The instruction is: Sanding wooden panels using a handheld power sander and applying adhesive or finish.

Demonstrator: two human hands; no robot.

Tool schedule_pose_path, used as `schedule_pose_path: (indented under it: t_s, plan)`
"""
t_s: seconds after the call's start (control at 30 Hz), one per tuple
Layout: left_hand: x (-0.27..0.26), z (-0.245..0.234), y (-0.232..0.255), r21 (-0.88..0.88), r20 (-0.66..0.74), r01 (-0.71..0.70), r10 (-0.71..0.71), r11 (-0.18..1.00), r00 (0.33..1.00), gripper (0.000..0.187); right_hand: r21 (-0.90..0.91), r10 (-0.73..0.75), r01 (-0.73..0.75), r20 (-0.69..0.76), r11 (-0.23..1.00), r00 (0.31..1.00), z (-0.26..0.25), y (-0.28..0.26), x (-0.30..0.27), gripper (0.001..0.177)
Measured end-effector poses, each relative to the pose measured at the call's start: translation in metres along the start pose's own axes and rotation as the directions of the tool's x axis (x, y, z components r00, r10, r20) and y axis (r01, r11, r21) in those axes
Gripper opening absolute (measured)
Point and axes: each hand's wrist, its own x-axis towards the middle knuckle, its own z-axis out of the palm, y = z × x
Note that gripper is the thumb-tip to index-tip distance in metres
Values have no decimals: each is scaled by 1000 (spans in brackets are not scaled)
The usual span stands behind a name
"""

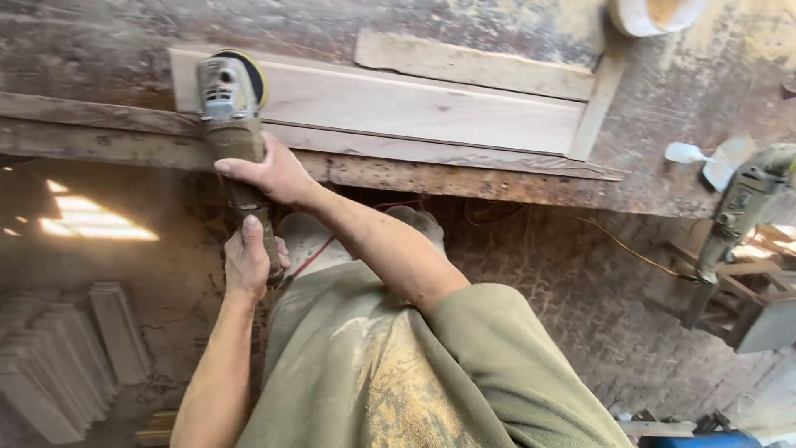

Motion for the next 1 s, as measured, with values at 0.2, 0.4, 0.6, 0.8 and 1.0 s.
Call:
schedule_pose_path:
  t_s: [0.2,0.4,0.6,0.8,1.0]
  plan:
    - [-33,94,-15,262,128,-80,47,962,991,63,239,2,10,-49,971,999,-102,-7,-90,48]
    - [-59,209,-35,335,300,-119,14,935,954,61,312,0,57,-178,948,984,-216,-6,-176,45]
    - [-71,323,-63,557,382,-280,58,782,922,58,374,57,83,-348,924,936,-330,2,-260,37]
    - [-101,384,-54,408,647,-553,197,726,736,55,323,-54,232,-476,918,878,-357,-66,-342,38]
    - [-131,422,-51,182,836,-591,193,786,514,52,157,-248,385,-539,910,805,-368,-95,-400,58]
